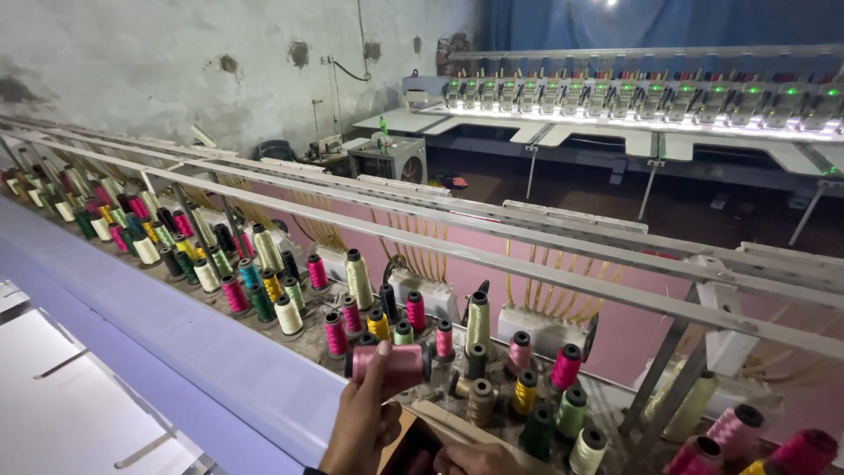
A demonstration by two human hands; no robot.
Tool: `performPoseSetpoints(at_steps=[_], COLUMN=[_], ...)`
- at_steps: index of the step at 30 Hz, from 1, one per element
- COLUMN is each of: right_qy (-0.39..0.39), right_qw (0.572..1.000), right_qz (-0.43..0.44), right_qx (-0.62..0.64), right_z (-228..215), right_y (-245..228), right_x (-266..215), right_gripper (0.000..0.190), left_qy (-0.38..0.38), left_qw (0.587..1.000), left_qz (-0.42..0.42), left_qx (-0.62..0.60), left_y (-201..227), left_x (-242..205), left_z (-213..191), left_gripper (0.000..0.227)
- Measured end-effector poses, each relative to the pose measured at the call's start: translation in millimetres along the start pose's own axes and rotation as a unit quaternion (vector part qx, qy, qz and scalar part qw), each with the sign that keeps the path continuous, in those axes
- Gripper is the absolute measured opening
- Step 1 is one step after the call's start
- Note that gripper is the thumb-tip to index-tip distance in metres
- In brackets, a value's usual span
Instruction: Replacing thread spools on an industrial embroidery machine by taking new spools from a box and placing them on spindles.
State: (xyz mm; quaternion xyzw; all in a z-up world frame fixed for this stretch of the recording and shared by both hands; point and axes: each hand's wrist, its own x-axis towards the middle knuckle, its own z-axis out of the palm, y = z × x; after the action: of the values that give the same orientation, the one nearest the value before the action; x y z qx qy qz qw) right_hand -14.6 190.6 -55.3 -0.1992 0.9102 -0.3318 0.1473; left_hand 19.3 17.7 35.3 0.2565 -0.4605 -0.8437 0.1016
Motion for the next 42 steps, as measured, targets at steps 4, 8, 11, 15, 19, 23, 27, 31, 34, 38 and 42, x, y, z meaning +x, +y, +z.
performPoseSetpoints(at_steps=[4,8,11,15,19,23,27,31,34,38,42], right_qy=[0.008,0.017,0.083,0.176,0.103,0.132,0.175,0.178,0.223,0.098,-0.004], right_qw=[0.999,0.998,0.995,0.982,0.994,0.991,0.979,0.978,0.957,0.981,0.982], right_qz=[0.025,-0.028,-0.043,-0.052,-0.006,-0.01,-0.102,-0.101,-0.172,-0.11,-0.128], right_qx=[0.025,-0.044,-0.042,-0.049,-0.041,-0.002,0.013,0.028,0.071,0.126,0.136], right_z=[-8.7,6.5,14.0,7.5,-23.3,-31.2,-29.4,-32.5,-34.9,-51.5,-50.6], right_y=[-7.0,36.1,64.2,76.7,31.7,-3.1,-1.2,-5.7,-11.6,-38.4,-43.1], right_x=[-7.7,20.5,35.7,43.0,22.9,-6.0,-10.7,-17.7,-24.6,-42.2,-45.8], right_gripper=[0.023,0.017,0.015,0.02,0.015,0.02,0.016,0.017,0.023,0.054,0.085], left_qy=[-0.004,-0.01,-0.045,-0.001,-0.012,-0.031,-0.034,-0.036,-0.012,-0.004,-0.065], left_qw=[0.999,0.999,0.999,1.0,0.999,0.994,0.993,0.986,0.976,0.908,0.879], left_qz=[-0.034,-0.031,-0.02,0.0,-0.005,-0.002,-0.001,-0.004,0.005,-0.005,0.046], left_qx=[0.017,0.016,-0.023,0.03,0.039,0.105,0.109,0.16,0.216,0.419,0.47], left_y=[-4.5,-7.1,-1.5,2.8,-6.3,-14.6,-18.6,-30.1,-33.4,-27.7,-40.8], left_x=[0.7,-0.9,-3.6,-9.5,-4.8,-8.5,-10.9,-4.7,-9.0,-21.7,-17.2], left_z=[-2.0,-6.0,-5.8,-6.0,-9.6,-12.7,-13.4,-22.9,-21.8,-14.1,-13.6], left_gripper=[0.051,0.06,0.066,0.062,0.062,0.062,0.069,0.065,0.065,0.059,0.046])
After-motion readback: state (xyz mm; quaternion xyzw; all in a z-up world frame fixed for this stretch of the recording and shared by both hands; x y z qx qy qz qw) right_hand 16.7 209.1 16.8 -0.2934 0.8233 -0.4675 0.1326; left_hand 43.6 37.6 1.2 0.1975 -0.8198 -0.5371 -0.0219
